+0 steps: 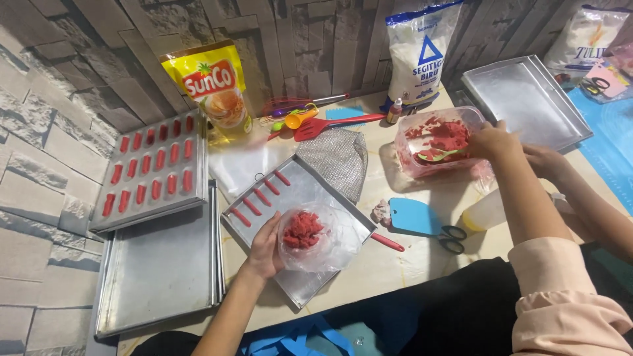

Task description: Filling a piping bag with red dough and piping it into rectangular molds on a baking sheet.

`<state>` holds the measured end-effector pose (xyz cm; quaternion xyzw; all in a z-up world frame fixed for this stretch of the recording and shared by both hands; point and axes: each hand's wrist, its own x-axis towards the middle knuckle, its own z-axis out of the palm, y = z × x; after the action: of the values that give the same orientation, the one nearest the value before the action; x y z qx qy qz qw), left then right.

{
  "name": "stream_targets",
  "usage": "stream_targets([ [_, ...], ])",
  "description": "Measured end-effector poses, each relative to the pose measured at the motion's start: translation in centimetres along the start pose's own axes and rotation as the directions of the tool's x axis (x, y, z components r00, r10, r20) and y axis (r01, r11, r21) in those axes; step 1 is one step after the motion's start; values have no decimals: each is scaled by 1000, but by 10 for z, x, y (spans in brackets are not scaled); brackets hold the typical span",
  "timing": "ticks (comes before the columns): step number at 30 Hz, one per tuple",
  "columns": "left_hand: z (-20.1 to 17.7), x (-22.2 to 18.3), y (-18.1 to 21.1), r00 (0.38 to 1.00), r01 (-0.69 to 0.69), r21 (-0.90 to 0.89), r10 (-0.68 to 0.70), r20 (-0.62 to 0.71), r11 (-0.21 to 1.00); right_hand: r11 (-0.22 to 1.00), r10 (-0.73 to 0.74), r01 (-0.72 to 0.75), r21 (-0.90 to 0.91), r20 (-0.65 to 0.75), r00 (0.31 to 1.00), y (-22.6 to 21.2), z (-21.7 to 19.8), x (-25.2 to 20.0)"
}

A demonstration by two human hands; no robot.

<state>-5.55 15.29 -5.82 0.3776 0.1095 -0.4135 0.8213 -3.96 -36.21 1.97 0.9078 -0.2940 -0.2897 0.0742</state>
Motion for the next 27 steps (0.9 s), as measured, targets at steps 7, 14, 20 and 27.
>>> stream_targets([
  [7,-10,6,-3,1000,-22,-1,22,-19,1000,977,-189,182,-110,-63,980,-5,-32,-7],
  [14,0,-1,0,1000,0,33,0,-9,999,980,-8,-29,-199,-183,983,6,-65,-18],
  [20,0,-1,-1,1000,4,63,-3,-24,998,956,-70,23,-291,-152,986,-11,-57,-26],
  [27,-31,24,-16,999,25,26,-24,-46,999,927,-249,86,-364,-431,867,-15,-15,38],
])
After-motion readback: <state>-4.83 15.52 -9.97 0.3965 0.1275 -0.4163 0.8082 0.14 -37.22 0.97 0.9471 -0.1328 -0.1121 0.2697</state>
